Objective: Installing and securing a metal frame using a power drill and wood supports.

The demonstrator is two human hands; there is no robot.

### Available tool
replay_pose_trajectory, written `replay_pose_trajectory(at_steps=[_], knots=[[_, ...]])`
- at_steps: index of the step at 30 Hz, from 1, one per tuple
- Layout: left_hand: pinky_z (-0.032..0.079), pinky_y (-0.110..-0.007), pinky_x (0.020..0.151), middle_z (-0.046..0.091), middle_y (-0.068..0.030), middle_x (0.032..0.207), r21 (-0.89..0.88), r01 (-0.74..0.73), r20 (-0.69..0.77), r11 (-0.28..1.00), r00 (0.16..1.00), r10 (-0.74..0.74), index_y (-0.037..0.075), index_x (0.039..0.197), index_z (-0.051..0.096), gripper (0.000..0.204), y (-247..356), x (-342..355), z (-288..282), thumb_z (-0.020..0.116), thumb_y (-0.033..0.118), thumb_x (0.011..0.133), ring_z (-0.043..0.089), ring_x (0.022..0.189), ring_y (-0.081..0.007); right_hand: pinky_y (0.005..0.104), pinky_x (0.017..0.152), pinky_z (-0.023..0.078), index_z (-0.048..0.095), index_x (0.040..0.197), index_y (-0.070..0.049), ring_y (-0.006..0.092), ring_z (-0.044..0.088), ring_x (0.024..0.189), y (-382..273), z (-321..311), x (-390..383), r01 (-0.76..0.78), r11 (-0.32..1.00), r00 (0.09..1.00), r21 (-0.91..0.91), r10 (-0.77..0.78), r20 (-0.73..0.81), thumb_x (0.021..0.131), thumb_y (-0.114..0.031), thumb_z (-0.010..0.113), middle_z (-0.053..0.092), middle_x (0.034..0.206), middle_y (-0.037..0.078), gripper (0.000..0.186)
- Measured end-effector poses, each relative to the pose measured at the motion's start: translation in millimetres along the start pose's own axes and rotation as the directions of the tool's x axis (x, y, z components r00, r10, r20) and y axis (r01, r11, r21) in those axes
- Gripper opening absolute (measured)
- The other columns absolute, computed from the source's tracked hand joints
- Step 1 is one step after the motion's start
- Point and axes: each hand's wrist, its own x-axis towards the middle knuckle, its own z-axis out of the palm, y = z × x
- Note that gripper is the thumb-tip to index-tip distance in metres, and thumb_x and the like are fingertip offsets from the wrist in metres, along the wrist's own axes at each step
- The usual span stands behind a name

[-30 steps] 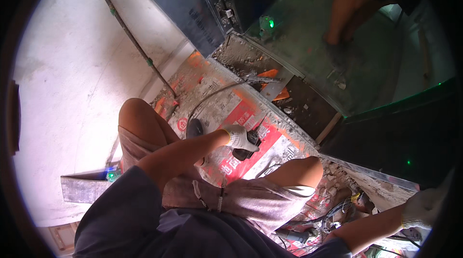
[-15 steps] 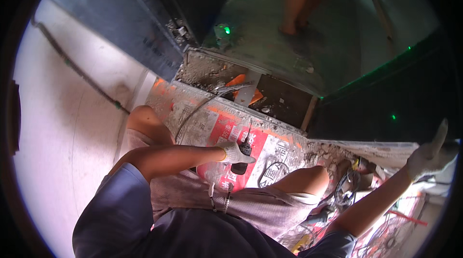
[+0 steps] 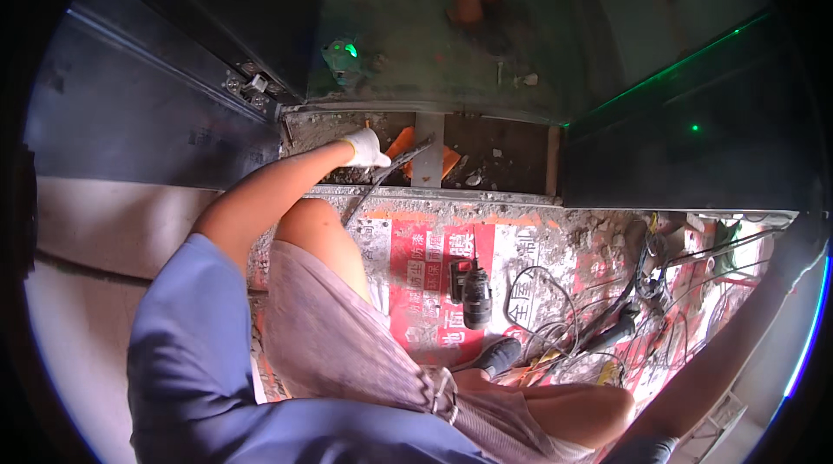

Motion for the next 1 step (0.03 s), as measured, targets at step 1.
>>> replay_pose_trajectory(at_steps=[1], knots=[[0.056, -0.047, 0.074, 0.074, -0.0255, 0.083, -0.089, 0.126, 0.003, 0.988, 0.992, -0.126, -0.007, 0.084, 0.077, 0.067, -55.7, -14.0, 7.6, 0.083, 0.059, 0.074, 0.072, 0.075, -0.0369, 0.0168, 0.066, 0.058, 0.066, 0.147, -0.021, 0.0150, 0.069, 0.067, -93.9, 46.1, -6.0, -0.076, 0.992, 0.997, 0.103, 0.076, 0.001, 0.104, -0.012, 0.066, 0.079, 0.119, 0.016, 0.044]])
